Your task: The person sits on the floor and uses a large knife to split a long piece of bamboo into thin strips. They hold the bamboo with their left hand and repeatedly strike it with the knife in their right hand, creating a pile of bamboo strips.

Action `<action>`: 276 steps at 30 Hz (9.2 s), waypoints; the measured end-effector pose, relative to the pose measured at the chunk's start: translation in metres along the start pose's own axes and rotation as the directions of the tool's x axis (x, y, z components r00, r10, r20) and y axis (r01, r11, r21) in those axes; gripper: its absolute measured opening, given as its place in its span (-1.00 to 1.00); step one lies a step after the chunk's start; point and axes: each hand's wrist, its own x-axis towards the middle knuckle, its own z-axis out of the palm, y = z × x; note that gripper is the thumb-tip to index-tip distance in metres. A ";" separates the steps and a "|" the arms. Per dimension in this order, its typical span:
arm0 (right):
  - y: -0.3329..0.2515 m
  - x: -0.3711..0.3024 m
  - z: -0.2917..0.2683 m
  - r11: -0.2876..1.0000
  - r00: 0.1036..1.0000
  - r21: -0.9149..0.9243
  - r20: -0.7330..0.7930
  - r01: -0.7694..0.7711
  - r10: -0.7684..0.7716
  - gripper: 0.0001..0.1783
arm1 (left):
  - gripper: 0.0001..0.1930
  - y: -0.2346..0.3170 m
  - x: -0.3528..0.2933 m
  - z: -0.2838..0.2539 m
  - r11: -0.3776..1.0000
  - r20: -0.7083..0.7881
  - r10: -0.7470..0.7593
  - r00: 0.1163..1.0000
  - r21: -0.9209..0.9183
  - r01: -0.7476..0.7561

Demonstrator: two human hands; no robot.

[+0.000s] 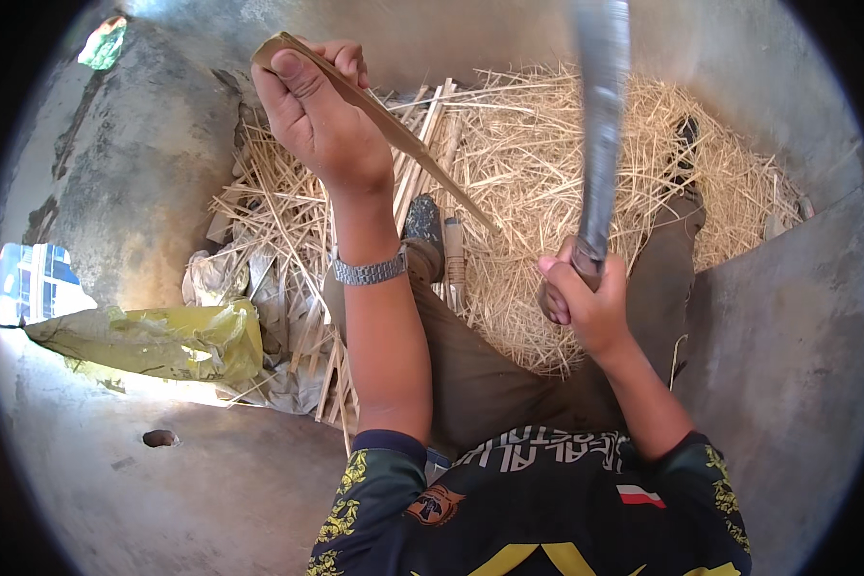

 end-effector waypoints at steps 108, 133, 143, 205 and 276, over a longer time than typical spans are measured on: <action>0.264 0.059 -0.095 0.544 0.876 -0.697 -0.281 -0.468 0.393 -0.71 | -0.68 -0.019 -0.007 0.020 0.923 -0.181 0.207 0.962 0.361 -0.131; 0.117 0.075 -0.012 0.859 0.979 -0.472 0.050 0.197 -0.197 -0.66 | -0.69 -0.014 -0.008 0.006 0.952 -0.159 0.163 0.974 0.284 -0.113; 0.287 0.066 -0.120 0.493 0.749 -0.584 -0.358 -0.645 0.557 -0.60 | -0.71 -0.018 -0.006 0.015 0.960 -0.202 0.191 0.961 0.241 -0.140; 0.251 0.062 -0.097 0.611 0.652 -0.254 -0.443 -0.750 0.616 -0.72 | -0.66 -0.016 -0.007 0.011 0.983 -0.133 0.013 0.991 0.183 0.012; 0.179 0.065 -0.061 0.801 0.923 -0.460 -0.156 -0.383 0.352 -0.76 | -0.28 -0.009 0.003 -0.022 0.969 -0.278 -0.181 0.943 0.111 0.219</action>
